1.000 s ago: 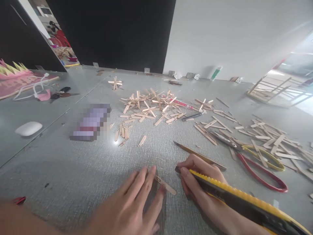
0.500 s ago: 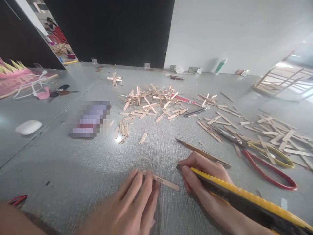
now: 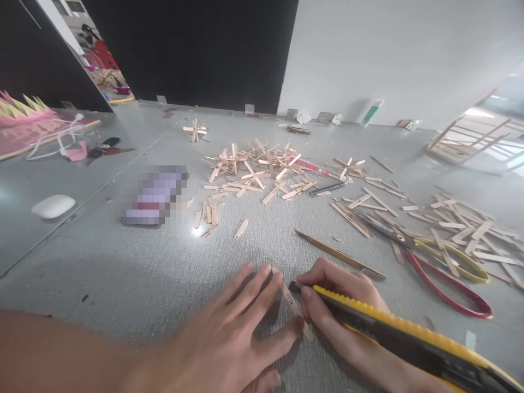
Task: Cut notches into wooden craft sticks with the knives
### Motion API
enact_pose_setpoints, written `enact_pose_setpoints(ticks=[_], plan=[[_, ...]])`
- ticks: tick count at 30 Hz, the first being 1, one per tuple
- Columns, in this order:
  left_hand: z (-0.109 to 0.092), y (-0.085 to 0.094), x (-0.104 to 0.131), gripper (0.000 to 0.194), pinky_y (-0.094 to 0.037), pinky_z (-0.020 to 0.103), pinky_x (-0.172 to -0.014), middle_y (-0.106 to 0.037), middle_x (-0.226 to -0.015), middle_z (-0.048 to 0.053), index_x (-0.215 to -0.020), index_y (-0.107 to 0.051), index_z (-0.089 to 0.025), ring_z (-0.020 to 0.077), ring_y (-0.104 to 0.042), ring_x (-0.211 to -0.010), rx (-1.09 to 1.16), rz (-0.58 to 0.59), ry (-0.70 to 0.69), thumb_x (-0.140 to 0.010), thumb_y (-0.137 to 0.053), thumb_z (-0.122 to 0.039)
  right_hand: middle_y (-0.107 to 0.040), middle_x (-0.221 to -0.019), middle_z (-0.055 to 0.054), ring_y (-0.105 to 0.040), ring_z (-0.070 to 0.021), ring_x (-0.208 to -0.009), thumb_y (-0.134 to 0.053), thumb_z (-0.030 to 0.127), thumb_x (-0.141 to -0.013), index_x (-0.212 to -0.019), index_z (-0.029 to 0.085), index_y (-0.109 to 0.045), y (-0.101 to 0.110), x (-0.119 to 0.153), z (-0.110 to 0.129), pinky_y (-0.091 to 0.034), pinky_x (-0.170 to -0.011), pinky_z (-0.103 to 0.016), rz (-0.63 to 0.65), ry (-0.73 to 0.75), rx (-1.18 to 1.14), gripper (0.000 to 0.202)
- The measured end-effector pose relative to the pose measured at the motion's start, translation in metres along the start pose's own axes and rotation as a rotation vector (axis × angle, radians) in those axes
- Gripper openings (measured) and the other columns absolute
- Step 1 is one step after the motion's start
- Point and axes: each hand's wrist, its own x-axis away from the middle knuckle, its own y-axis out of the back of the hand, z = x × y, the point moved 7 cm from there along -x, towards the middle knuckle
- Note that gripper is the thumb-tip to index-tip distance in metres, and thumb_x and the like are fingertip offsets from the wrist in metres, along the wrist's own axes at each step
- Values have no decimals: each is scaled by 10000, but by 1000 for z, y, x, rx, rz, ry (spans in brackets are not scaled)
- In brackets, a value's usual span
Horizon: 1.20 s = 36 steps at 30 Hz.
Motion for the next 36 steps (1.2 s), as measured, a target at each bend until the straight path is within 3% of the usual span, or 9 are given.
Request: enact_pose_setpoints(ticks=[5,11,21,27,30,33,36], plan=[[0,-2,-4,481,-415,527,-1166,-474,-1542,238,-1514,-448,-204,387,-416,-1471,30,-18,-18,-1061,-466,-364,-568,-511,63,-494,-110,-426,-519,344,-1016,-716,253,-535,0,1,5,-391,-465,-261,2,9,-12,314],[-1,0,-4,480,-412,522,-1169,-486,-1513,260,-1476,-488,-154,414,-430,-1452,22,-82,-65,-1039,-494,-353,-567,-523,51,-515,-116,-443,-505,356,-1034,-747,245,-574,-3,2,2,-370,-457,-267,26,27,50,315],[-2,1,-5,488,-376,518,-1193,-506,-1490,268,-1501,-443,-135,400,-448,-1445,-32,-76,-88,-1054,-420,-330,-546,-532,53,-505,-112,-446,-468,385,-1053,-730,242,-554,-6,-1,6,-376,-461,-262,50,33,59,364],[-1,4,-2,481,-516,533,-1045,-568,-1422,207,-1460,-508,-144,372,-620,-1224,-46,-55,25,-1056,-438,-395,-534,-558,47,-489,-117,-476,-484,392,-1039,-740,241,-569,11,-2,10,-417,-475,-250,-143,44,97,346],[-4,11,0,396,-576,418,-930,-650,-1249,143,-1411,-556,-166,280,-676,-1043,62,-106,48,-1034,-490,-268,-550,-579,48,-505,-121,-488,-532,388,-1017,-786,242,-587,14,-2,5,-430,-485,-255,-191,13,84,279],[-8,16,0,261,-550,278,-932,-694,-1077,78,-1226,-658,-150,182,-668,-940,265,-94,-49,-1041,-474,-166,-561,-578,49,-512,-126,-487,-542,373,-1009,-804,246,-591,17,-1,5,-423,-475,-255,-229,27,89,246],[-7,21,-4,209,-539,318,-967,-723,-1081,81,-1044,-695,-128,202,-659,-956,299,-66,-194,-1043,-493,-184,-585,-582,46,-538,-129,-495,-526,356,-1012,-779,249,-586,20,-2,8,-433,-494,-259,-258,44,118,263]])
